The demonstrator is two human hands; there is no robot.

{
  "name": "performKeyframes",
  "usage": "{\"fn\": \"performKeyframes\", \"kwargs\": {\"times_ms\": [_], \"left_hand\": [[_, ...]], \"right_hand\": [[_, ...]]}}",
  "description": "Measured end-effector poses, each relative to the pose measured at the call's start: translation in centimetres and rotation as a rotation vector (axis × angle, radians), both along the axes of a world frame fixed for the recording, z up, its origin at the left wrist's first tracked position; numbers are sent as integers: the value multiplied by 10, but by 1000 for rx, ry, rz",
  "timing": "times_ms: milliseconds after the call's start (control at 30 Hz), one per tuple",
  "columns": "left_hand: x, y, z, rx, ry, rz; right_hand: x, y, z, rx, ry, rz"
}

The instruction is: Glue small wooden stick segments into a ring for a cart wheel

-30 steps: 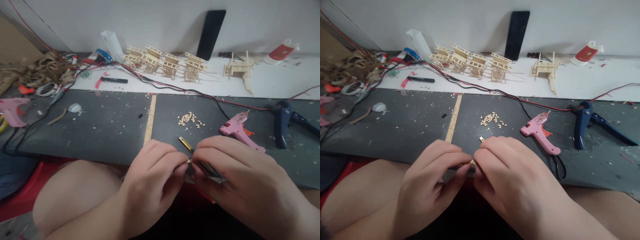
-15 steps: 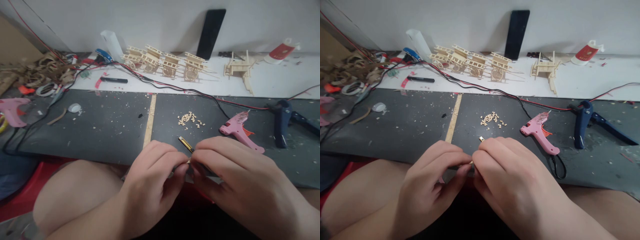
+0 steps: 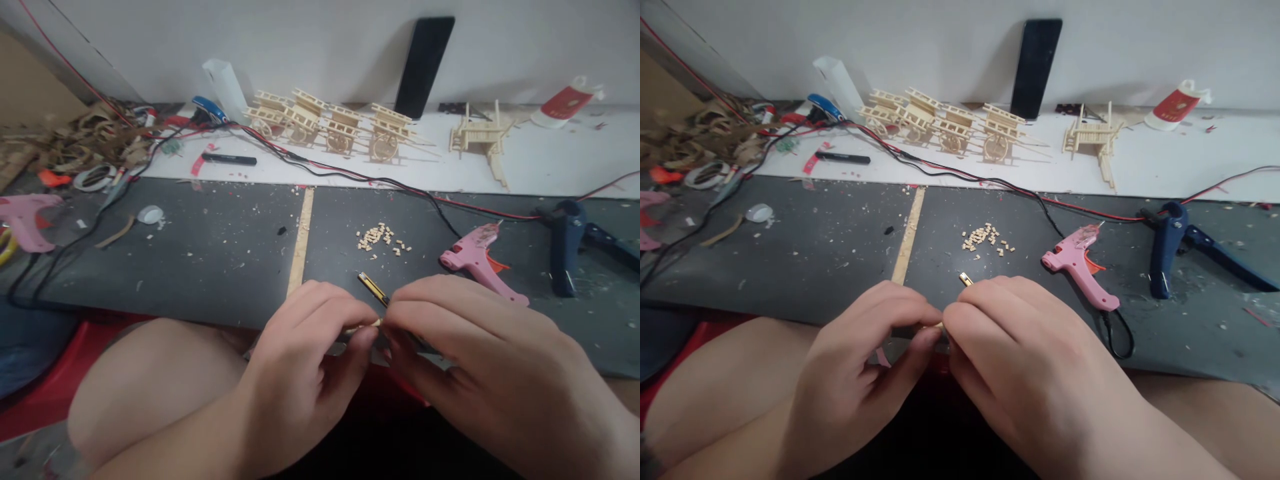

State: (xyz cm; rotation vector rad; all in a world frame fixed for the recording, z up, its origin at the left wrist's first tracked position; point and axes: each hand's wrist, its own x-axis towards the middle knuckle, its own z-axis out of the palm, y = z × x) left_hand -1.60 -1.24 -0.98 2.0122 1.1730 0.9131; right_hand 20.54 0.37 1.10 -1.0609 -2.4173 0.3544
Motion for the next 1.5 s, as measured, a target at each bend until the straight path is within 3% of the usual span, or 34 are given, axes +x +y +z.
{"fn": "performKeyframes", "kwargs": {"times_ms": [400, 733, 1067, 1367, 1500], "left_hand": [[-2, -2, 3, -77, -156, 56], [0, -9, 0, -272, -324, 136], [0, 0, 4, -116, -327, 34], [3, -7, -1, -186, -298, 130], [1, -10, -3, -250, -343, 115]], "right_hand": [[4, 1, 2, -17, 53, -78], [0, 7, 8, -86, 160, -64], [-5, 3, 7, -86, 152, -50], [-5, 0, 6, -73, 131, -60], [-5, 0, 5, -65, 138, -66]]}}
